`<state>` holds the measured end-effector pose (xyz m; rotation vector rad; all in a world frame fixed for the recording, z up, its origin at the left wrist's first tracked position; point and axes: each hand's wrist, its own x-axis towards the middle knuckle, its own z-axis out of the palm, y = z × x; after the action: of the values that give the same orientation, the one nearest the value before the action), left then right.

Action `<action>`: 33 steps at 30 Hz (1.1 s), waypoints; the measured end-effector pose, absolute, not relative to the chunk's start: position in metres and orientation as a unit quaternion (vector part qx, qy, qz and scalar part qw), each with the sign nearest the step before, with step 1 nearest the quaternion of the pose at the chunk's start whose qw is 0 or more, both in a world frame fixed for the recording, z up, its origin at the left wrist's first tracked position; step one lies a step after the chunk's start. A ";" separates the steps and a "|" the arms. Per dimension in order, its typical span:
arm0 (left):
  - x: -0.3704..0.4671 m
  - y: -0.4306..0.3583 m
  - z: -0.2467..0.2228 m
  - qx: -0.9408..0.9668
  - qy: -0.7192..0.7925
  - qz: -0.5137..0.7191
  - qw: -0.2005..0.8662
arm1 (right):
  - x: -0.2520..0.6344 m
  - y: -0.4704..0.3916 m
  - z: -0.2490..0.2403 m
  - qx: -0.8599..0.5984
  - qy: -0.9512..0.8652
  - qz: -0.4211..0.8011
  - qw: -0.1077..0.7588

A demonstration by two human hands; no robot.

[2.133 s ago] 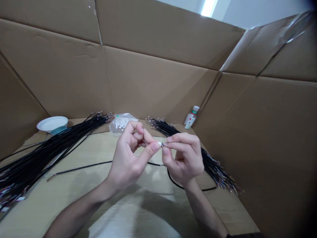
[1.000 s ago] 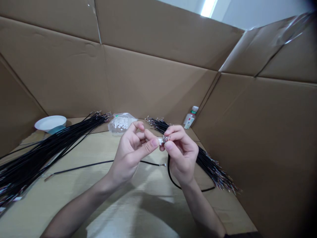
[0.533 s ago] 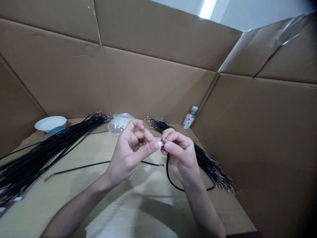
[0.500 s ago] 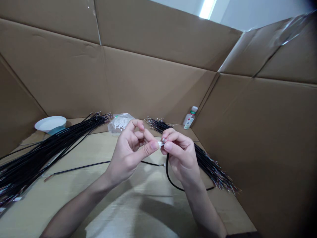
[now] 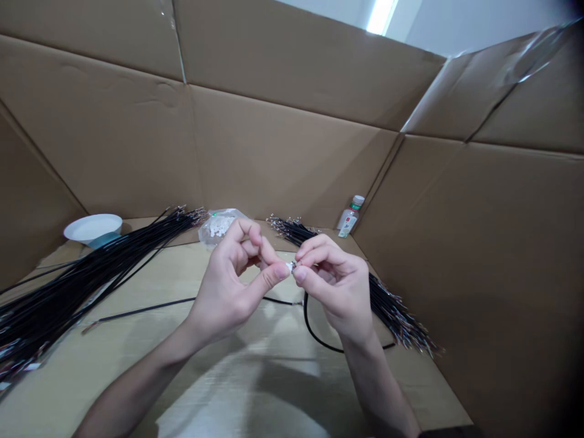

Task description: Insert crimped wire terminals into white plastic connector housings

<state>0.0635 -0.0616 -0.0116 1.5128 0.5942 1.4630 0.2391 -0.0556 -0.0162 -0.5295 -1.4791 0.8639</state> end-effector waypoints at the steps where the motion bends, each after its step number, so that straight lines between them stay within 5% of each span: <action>1: 0.063 -0.061 -0.011 0.616 0.243 0.593 0.457 | 0.239 -0.057 -0.015 -0.236 -0.646 0.370 0.625; 16: 0.081 -0.055 -0.020 0.459 0.164 0.671 0.559 | 0.219 -0.058 -0.026 -0.195 -0.617 0.352 0.676; 26: 0.082 -0.053 -0.024 0.465 0.175 0.685 0.533 | 0.213 -0.056 -0.034 -0.239 -0.593 0.287 0.713; 33: 0.082 -0.053 -0.021 0.510 0.196 0.675 0.496 | 0.216 -0.058 -0.030 -0.236 -0.567 0.356 0.704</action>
<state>0.0816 -0.0528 -0.0205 1.2359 0.4751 1.6350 0.2155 -0.0582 -0.0301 -0.5241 -1.2601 0.7925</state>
